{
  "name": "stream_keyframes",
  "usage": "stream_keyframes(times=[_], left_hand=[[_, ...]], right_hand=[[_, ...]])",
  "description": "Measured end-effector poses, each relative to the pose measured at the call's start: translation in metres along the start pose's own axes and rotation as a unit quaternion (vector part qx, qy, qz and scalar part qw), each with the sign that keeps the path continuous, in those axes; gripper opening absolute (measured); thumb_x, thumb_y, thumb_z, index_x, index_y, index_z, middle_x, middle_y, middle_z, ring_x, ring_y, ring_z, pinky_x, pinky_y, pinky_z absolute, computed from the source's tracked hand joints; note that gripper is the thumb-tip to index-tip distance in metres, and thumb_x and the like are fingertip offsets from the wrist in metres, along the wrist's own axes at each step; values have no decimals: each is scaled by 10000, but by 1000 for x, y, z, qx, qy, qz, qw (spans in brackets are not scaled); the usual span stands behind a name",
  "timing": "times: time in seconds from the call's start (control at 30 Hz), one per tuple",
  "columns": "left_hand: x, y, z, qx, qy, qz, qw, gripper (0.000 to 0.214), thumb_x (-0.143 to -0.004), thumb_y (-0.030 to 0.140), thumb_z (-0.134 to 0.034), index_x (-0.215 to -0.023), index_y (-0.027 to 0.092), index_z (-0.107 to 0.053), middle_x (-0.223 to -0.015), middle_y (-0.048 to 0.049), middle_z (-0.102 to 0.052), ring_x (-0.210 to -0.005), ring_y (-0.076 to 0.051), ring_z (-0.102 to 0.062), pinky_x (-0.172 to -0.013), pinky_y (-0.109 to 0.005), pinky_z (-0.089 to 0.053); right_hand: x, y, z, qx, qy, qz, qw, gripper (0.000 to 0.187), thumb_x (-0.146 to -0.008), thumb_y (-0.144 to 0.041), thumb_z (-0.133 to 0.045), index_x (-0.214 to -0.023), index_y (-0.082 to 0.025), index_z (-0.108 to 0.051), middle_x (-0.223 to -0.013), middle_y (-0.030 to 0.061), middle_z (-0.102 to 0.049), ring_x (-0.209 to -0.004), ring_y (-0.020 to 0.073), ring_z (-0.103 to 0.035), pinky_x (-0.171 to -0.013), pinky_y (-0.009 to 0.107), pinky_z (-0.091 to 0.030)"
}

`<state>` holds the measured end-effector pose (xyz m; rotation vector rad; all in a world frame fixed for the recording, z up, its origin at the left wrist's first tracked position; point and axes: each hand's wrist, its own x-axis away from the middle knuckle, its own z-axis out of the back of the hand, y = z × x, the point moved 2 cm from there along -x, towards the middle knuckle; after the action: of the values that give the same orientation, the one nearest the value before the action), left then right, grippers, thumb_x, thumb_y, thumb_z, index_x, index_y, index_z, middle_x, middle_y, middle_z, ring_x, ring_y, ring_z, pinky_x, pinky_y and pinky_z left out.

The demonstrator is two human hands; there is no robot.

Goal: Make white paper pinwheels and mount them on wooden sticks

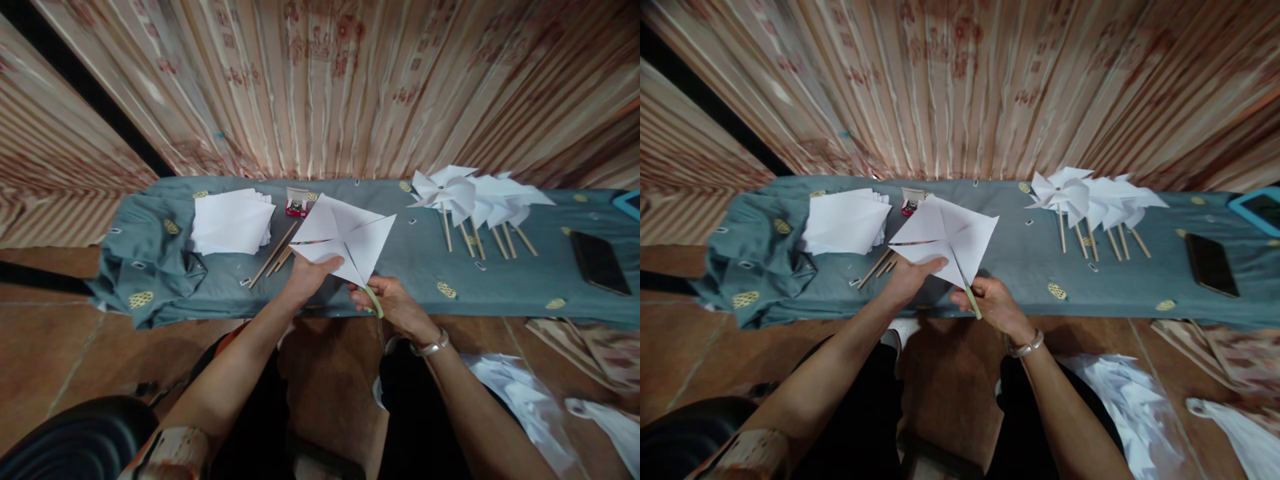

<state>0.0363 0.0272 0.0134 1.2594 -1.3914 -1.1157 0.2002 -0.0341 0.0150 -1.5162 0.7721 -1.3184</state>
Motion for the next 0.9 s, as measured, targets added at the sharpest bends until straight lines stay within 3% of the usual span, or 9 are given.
stream_keyframes(times=[0.53, 0.9], left_hand=[[-1, 2, 0, -10, 12, 1, 1000, 314, -577, 233, -750, -873, 191, -655, -964, -69, -735, -874, -226, -676, -873, -393, -532], [-2, 3, 4, -36, 12, 0, 999, 216, -571, 248, -738, -767, 193, -665, -821, -47, -732, -763, -216, -662, -790, -387, -553]], right_hand=[[-3, -2, -3, -17, 13, -27, 999, 468, -508, -519, -855, -736, -143, -696, -577, -17, -605, -526, 88, -518, -484, 214, -391], [-7, -4, -4, -43, 22, -50, 998, 465, -419, -489, -890, -663, -152, -682, -566, -44, -580, -490, 57, -471, -469, 205, -413]])
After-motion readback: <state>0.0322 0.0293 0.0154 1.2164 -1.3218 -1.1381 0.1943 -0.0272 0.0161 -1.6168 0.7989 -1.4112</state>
